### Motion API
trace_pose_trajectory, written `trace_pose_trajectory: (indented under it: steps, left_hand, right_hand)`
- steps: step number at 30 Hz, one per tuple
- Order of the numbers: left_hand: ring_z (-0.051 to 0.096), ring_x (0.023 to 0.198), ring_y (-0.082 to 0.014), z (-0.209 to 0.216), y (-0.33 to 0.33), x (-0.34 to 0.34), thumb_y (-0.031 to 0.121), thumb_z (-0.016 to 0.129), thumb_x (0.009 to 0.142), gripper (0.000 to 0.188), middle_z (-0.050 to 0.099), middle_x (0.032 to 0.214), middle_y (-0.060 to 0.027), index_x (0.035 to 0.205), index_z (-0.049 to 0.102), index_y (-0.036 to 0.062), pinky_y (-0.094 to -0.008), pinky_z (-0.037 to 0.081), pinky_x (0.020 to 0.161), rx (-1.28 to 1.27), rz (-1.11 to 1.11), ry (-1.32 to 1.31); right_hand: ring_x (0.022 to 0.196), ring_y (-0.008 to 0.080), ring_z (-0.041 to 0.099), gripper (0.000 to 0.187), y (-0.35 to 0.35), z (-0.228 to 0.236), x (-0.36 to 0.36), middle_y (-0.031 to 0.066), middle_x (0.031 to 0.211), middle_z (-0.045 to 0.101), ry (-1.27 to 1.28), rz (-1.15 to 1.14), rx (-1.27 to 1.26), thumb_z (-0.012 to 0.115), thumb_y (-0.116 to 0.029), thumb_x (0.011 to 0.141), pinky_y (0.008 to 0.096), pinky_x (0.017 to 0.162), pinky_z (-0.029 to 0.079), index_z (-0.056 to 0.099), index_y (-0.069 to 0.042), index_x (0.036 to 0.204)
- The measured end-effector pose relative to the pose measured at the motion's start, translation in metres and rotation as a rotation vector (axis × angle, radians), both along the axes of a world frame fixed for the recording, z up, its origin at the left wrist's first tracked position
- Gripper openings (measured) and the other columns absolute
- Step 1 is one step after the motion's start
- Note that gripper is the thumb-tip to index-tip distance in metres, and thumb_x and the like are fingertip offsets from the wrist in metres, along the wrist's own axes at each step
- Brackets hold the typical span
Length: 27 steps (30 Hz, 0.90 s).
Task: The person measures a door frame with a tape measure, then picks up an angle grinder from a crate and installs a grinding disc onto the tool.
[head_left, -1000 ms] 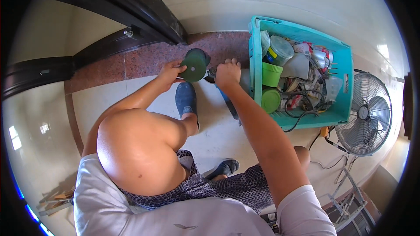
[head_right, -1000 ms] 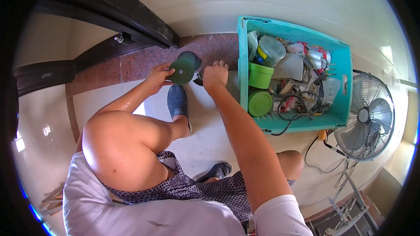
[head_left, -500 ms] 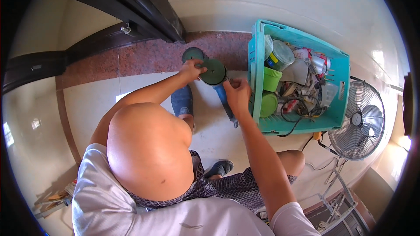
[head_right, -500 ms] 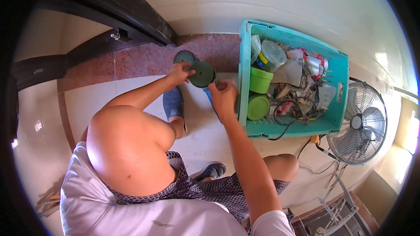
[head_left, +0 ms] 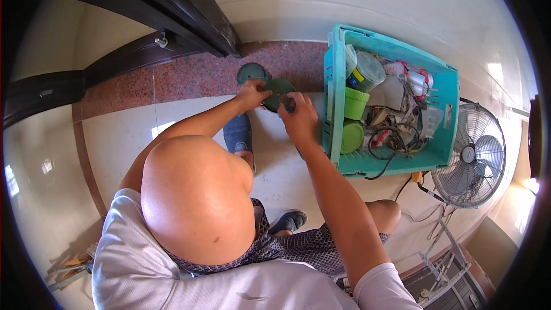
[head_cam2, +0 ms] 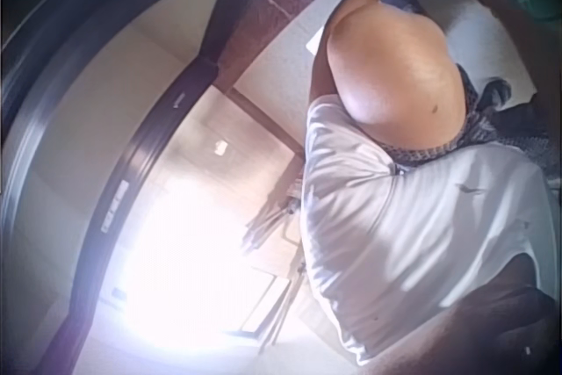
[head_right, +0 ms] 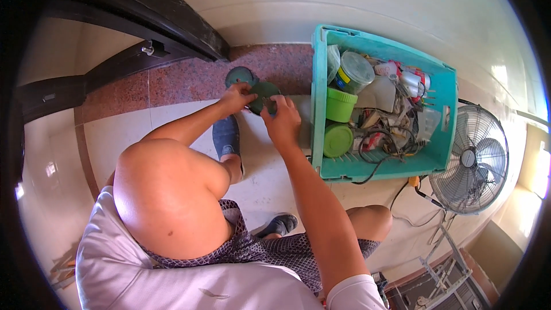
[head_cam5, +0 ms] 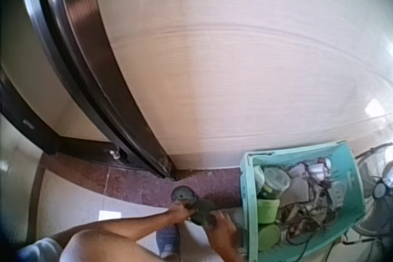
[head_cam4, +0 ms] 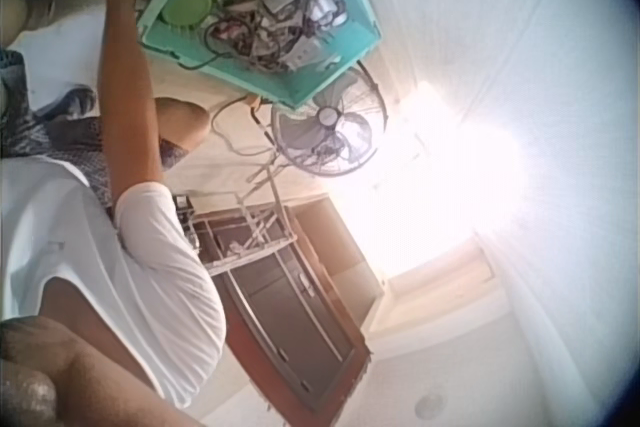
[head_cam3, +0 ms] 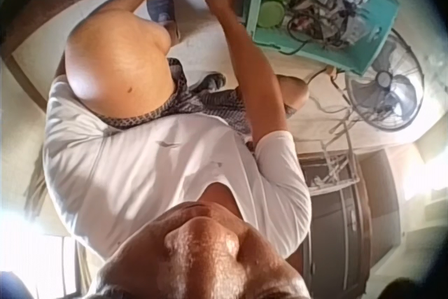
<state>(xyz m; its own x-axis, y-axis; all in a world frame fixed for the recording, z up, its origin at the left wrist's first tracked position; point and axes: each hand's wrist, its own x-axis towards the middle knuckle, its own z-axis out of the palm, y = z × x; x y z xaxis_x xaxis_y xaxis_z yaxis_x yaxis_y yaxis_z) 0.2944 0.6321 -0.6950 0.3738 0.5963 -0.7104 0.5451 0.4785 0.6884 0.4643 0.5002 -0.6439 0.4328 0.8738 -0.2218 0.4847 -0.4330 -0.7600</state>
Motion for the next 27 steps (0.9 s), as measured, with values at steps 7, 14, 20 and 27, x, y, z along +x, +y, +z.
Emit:
trace_pose_trajectory:
  steps: [7,14,20,27]
  left_hand:
    - [0.075,0.078,-0.0231,0.004,-0.001,-0.005,0.018,0.082,0.099,0.032,0.068,0.1,-0.0132,0.114,0.067,-0.0058,-0.0367,0.067,0.066,-0.042,-0.013,0.007]
    - [0.078,0.081,-0.0245,0.007,0.003,-0.003,0.019,0.082,0.098,0.032,0.067,0.102,-0.0143,0.11,0.067,-0.007,-0.0366,0.069,0.064,-0.081,-0.05,0.051]
    - [0.076,0.08,-0.0231,0.005,0.003,-0.001,0.019,0.082,0.098,0.03,0.068,0.102,-0.014,0.11,0.068,-0.0054,-0.0363,0.069,0.063,-0.062,-0.043,0.039]
    - [0.074,0.084,-0.0219,0.005,0.004,-0.002,0.017,0.081,0.098,0.028,0.067,0.103,-0.0126,0.11,0.067,-0.0034,-0.037,0.07,0.066,-0.088,-0.04,0.028]
  right_hand:
    - [0.11,0.0426,0.066,0.035,0.022,-0.017,0.011,0.0171,0.114,0.067,-0.106,0.012,0.017,0.083,-0.023,0.083,0.0541,0.091,0.056,0.074,-0.011,0.114]
    - [0.112,0.0433,0.065,0.037,0.01,-0.025,0.01,0.0164,0.115,0.064,-0.04,0.017,0.003,0.084,-0.02,0.081,0.0533,0.092,0.056,0.076,-0.011,0.116]
    - [0.114,0.0407,0.063,0.036,0.018,-0.024,0.01,0.0139,0.117,0.061,-0.119,0.181,0.041,0.085,-0.017,0.08,0.0529,0.092,0.057,0.076,-0.013,0.115]
    - [0.114,0.0405,0.063,0.034,0.03,-0.023,0.015,0.0136,0.114,0.063,-0.227,0.36,0.041,0.084,-0.015,0.081,0.0525,0.091,0.058,0.076,-0.013,0.115]
